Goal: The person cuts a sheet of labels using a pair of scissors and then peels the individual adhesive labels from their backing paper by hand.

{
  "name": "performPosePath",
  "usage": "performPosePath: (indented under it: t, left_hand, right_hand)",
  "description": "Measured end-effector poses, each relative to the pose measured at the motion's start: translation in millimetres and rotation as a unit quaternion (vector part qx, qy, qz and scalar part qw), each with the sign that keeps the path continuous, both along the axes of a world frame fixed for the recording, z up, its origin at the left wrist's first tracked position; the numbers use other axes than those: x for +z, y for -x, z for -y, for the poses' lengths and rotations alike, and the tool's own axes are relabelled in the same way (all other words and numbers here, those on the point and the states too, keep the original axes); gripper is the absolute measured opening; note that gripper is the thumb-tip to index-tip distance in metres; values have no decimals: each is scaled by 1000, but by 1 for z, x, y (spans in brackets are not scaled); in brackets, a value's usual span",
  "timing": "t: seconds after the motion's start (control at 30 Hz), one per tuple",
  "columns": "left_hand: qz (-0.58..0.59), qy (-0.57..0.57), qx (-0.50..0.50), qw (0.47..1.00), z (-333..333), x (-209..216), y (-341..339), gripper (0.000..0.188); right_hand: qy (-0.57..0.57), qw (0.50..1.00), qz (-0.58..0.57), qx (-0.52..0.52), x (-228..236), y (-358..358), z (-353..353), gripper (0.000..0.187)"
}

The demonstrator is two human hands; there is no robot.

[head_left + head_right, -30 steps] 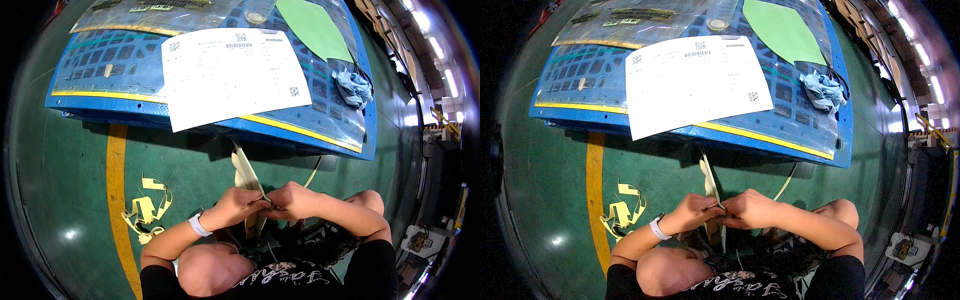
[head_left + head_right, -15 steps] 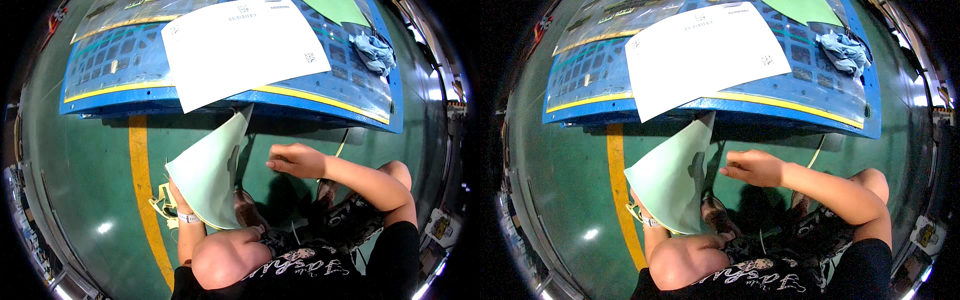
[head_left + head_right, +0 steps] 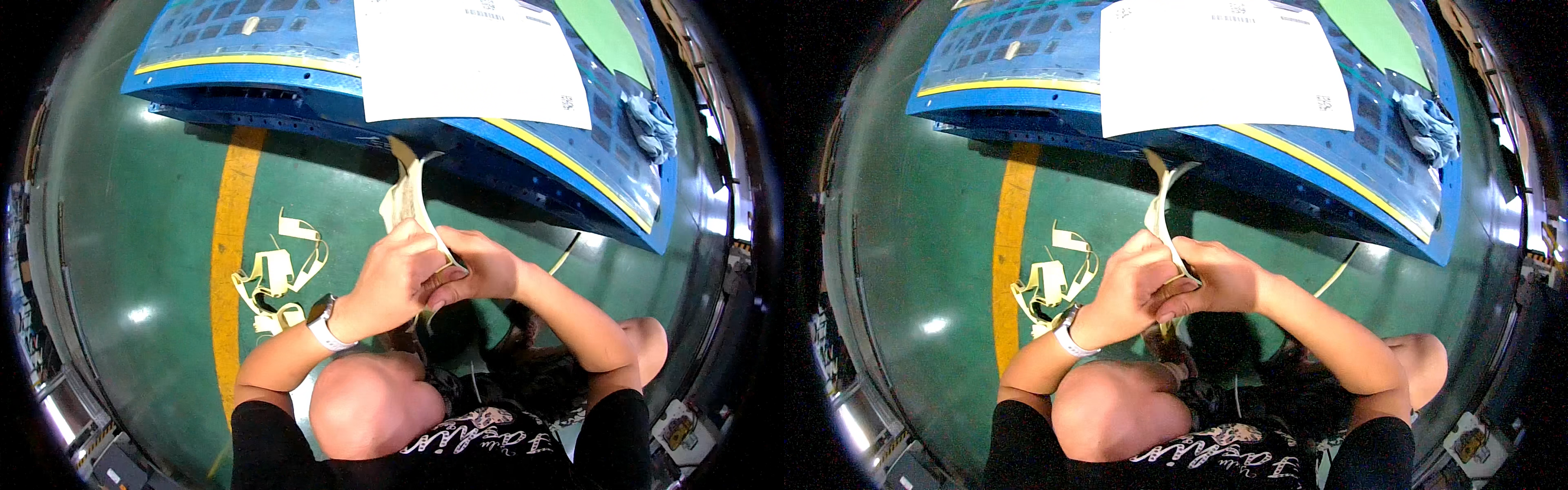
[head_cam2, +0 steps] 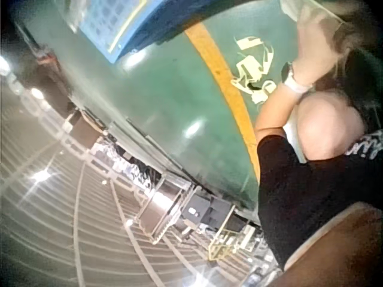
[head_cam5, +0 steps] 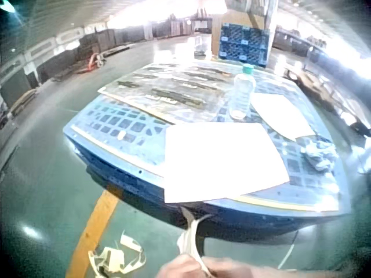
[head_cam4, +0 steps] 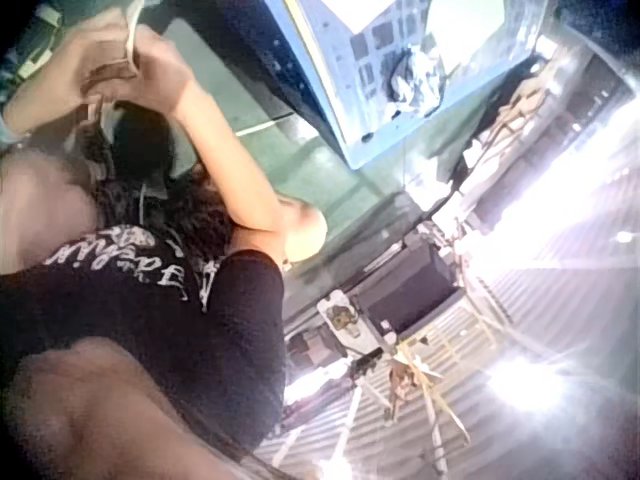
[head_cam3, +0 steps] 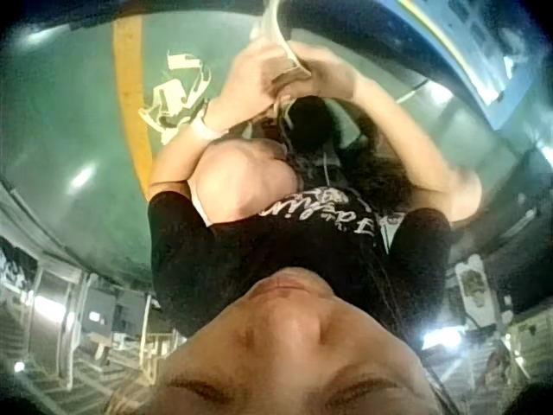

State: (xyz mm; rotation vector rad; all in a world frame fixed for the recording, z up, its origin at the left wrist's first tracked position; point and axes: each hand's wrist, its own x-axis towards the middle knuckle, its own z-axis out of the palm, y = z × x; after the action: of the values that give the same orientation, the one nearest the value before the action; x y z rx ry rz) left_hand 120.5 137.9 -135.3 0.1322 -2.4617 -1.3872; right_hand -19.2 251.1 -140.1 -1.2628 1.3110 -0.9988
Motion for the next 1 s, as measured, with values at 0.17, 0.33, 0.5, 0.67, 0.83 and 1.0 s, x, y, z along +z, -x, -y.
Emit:
performPosePath:
  t: [0.17,0.33,0.5,0.67,0.83,1.0]
  left_hand:
    - [11,-38,-43,998,11,4,4,7]
    - [-33,-29,-101,994,16,14,-4,17]
    - [-43,61,-137,988,31,38,-17,22]
    - [-37,81,-147,985,51,28,-30,31]
    - [10,47,-127,991,66,12,-51,33]
    - [71,0,-86,994,77,-6,-79,34]
  right_hand:
    - [-167,980,4,107,17,16,4,24]
    - [-62,985,-95,129,36,16,-11,15]
    - [-63,983,-114,131,67,30,-24,26]
    - [-126,982,-79,115,79,55,-48,34]
    - [-179,976,-84,95,83,68,-71,36]
    - [-202,972,-76,90,82,69,-77,36]
